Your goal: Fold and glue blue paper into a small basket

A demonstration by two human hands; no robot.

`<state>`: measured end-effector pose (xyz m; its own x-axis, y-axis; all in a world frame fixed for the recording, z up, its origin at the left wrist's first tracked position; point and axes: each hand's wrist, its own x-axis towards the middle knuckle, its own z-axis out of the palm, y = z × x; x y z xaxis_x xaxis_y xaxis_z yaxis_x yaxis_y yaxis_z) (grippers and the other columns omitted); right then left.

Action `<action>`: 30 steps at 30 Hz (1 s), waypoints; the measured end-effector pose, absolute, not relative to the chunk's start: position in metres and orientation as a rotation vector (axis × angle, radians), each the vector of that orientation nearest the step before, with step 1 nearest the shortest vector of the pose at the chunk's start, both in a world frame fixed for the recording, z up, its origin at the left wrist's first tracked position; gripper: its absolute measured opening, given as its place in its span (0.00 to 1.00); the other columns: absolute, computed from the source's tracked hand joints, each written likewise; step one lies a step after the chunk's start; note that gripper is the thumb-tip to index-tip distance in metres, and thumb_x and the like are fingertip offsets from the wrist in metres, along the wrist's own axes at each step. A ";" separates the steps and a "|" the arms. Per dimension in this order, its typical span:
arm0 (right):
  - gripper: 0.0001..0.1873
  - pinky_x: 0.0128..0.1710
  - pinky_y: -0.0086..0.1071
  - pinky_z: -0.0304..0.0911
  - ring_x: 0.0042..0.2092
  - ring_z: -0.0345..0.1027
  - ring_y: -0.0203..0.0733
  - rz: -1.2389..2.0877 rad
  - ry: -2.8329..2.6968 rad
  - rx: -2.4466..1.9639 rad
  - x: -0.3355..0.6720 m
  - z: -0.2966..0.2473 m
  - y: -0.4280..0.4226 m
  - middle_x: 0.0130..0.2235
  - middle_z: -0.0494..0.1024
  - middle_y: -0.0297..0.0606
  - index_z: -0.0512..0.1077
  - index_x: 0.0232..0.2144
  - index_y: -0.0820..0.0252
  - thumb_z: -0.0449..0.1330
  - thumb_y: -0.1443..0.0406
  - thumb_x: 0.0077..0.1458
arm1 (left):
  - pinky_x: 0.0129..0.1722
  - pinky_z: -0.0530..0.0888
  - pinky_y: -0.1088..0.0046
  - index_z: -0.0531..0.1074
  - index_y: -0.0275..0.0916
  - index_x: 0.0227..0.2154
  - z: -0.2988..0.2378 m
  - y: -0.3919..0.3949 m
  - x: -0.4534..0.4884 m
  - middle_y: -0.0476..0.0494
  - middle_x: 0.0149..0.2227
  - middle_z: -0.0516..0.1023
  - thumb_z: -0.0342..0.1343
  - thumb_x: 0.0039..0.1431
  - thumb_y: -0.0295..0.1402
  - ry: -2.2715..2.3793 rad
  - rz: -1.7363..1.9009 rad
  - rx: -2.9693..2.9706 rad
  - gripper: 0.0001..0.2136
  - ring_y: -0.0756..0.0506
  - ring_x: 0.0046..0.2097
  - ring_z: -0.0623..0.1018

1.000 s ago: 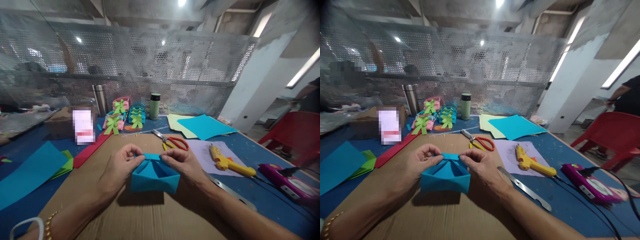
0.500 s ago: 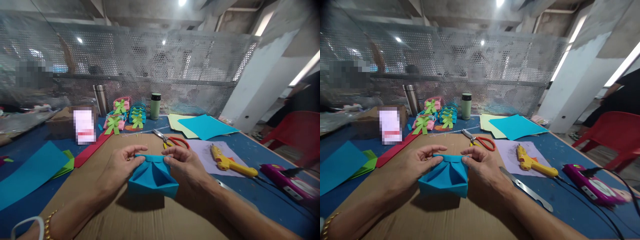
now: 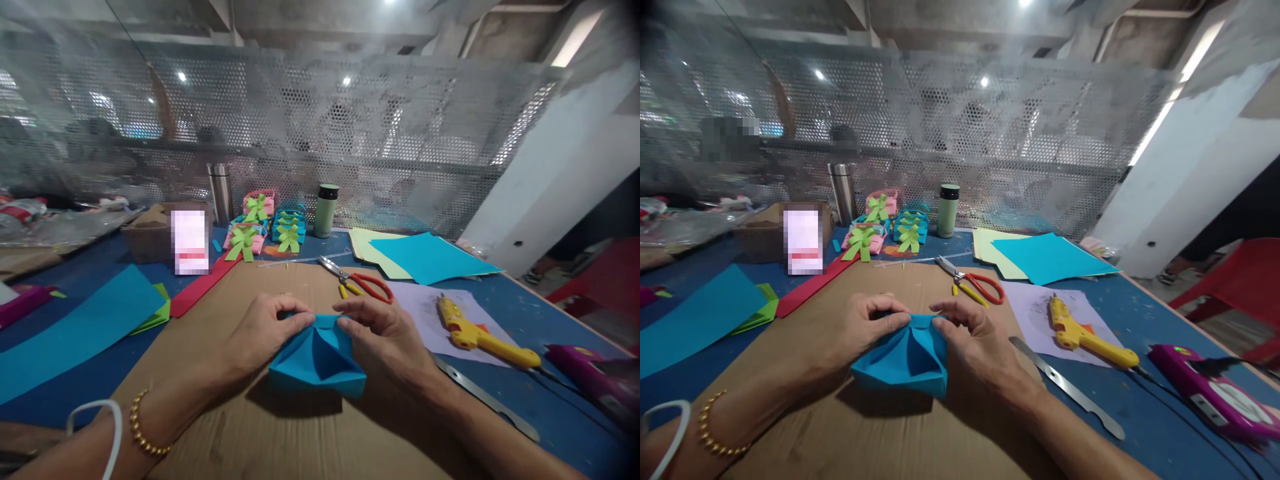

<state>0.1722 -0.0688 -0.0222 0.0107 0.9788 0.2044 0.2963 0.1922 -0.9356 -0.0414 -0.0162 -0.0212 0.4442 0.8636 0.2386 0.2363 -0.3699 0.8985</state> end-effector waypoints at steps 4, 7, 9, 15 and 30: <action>0.16 0.29 0.30 0.61 0.30 0.69 0.37 0.978 -1.424 -1.262 0.171 -0.022 -0.067 0.30 0.79 0.35 0.78 0.39 0.58 0.68 0.56 0.49 | 0.32 0.67 0.73 0.78 0.38 0.23 -0.016 -0.019 -0.041 0.47 0.26 0.76 0.56 0.60 0.37 0.896 0.971 1.970 0.13 0.48 0.30 0.73; 0.17 0.29 0.30 0.61 0.30 0.69 0.37 1.087 -1.406 -1.204 0.172 -0.021 -0.065 0.30 0.79 0.36 0.78 0.38 0.58 0.68 0.54 0.48 | 0.32 0.66 0.72 0.77 0.38 0.21 -0.015 -0.019 -0.041 0.48 0.24 0.74 0.56 0.59 0.37 0.868 0.974 1.971 0.14 0.48 0.29 0.71; 0.17 0.30 0.31 0.62 0.32 0.70 0.38 1.095 -1.426 -1.194 0.174 -0.019 -0.063 0.32 0.80 0.37 0.78 0.38 0.58 0.68 0.54 0.49 | 0.33 0.67 0.71 0.77 0.38 0.22 -0.015 -0.018 -0.041 0.47 0.24 0.75 0.56 0.59 0.37 0.862 0.969 1.938 0.13 0.48 0.30 0.72; 0.15 0.34 0.33 0.64 0.36 0.71 0.42 0.989 -1.607 -1.282 0.169 -0.005 -0.063 0.34 0.81 0.38 0.80 0.37 0.57 0.66 0.54 0.51 | 0.38 0.69 0.69 0.79 0.38 0.26 -0.018 -0.017 -0.040 0.45 0.27 0.78 0.57 0.59 0.39 0.812 0.984 1.910 0.12 0.45 0.34 0.74; 0.14 0.29 0.28 0.57 0.28 0.63 0.35 0.756 -1.927 -1.309 0.160 0.008 -0.055 0.24 0.74 0.32 0.75 0.23 0.60 0.65 0.56 0.52 | 0.37 0.69 0.70 0.80 0.39 0.28 -0.011 -0.026 -0.042 0.46 0.28 0.78 0.56 0.59 0.36 0.795 0.969 1.986 0.10 0.46 0.33 0.74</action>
